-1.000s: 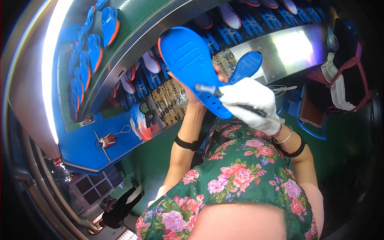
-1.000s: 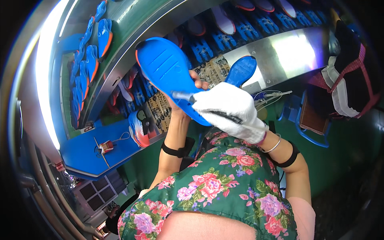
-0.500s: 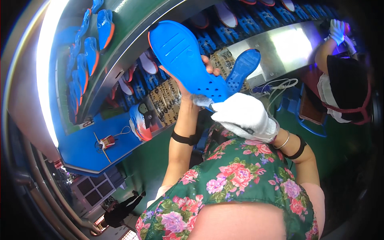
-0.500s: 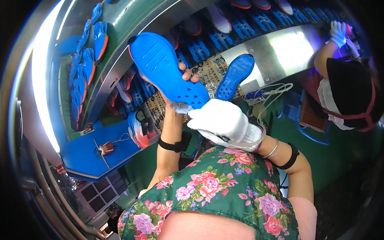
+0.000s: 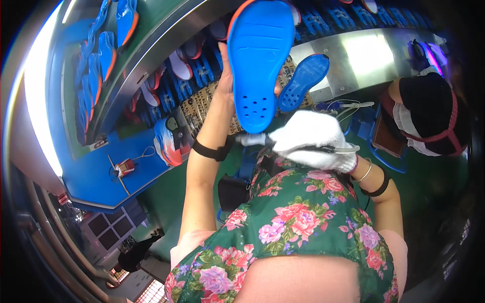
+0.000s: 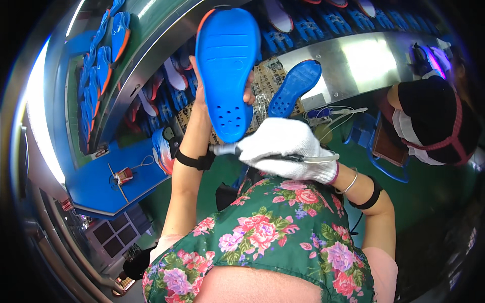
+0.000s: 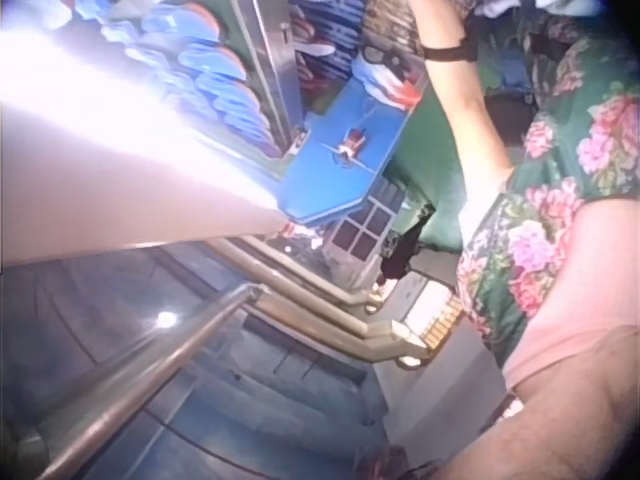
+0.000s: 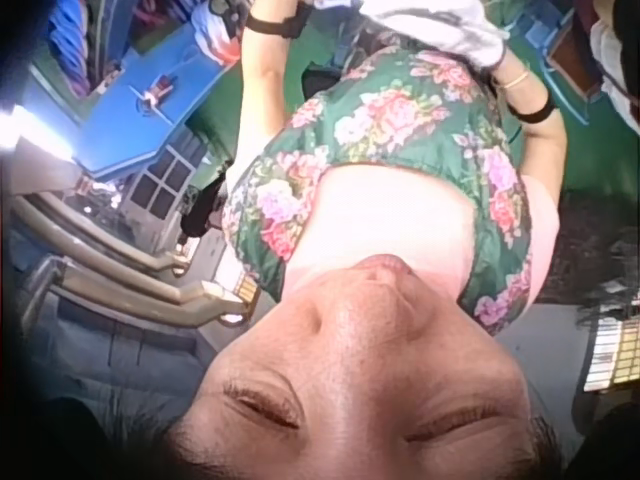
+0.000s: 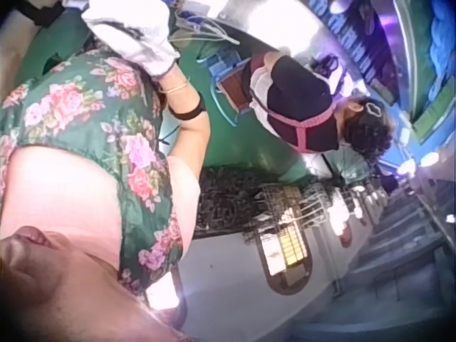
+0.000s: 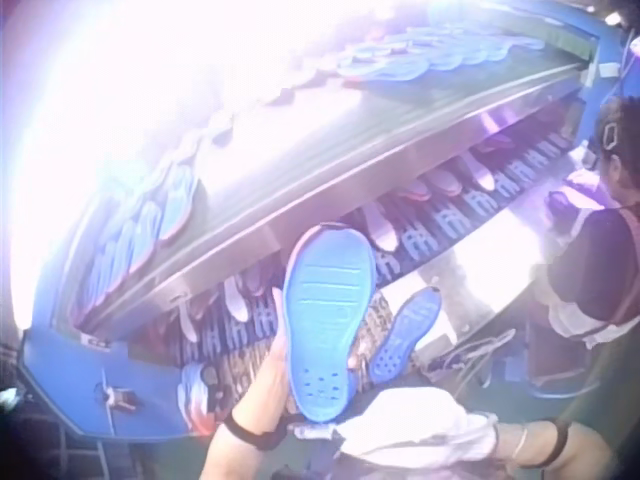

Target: Applying glue or adhesive to the interior surface of blue shoe soles using a brush tool at a manufacturing station.

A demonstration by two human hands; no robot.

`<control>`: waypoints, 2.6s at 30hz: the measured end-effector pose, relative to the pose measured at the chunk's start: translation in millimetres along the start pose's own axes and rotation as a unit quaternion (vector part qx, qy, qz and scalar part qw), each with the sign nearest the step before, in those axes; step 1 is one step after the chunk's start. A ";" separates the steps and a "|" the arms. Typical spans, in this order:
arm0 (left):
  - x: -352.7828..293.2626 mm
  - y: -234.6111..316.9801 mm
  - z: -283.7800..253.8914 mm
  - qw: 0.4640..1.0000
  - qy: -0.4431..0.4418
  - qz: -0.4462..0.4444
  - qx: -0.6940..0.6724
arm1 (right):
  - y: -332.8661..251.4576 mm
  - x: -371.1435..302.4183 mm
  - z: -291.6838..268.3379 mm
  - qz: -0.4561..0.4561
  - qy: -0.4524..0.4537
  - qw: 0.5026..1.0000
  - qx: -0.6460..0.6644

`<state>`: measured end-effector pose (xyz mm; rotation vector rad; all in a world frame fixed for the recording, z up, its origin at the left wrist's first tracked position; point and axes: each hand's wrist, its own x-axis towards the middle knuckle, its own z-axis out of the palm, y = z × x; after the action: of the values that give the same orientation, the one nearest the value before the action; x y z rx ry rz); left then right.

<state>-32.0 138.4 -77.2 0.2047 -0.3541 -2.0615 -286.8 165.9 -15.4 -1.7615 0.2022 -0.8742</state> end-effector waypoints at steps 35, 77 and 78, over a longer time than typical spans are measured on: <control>34.4 3.7 62.1 0.951 0.055 0.212 -0.219 | 30.1 56.5 -58.4 0.112 0.326 0.771 0.535; 24.5 -94.3 49.3 0.967 0.148 0.205 -0.008 | -8.9 45.5 -33.9 -0.012 0.246 0.966 -0.081; 28.7 -93.0 47.1 0.971 0.117 0.207 -0.006 | -4.5 44.2 -31.2 0.002 0.269 0.961 -0.063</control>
<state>-136.2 164.3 -63.6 0.3345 -0.2169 -1.6074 -276.6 120.4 12.5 -1.6020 0.6266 -1.3510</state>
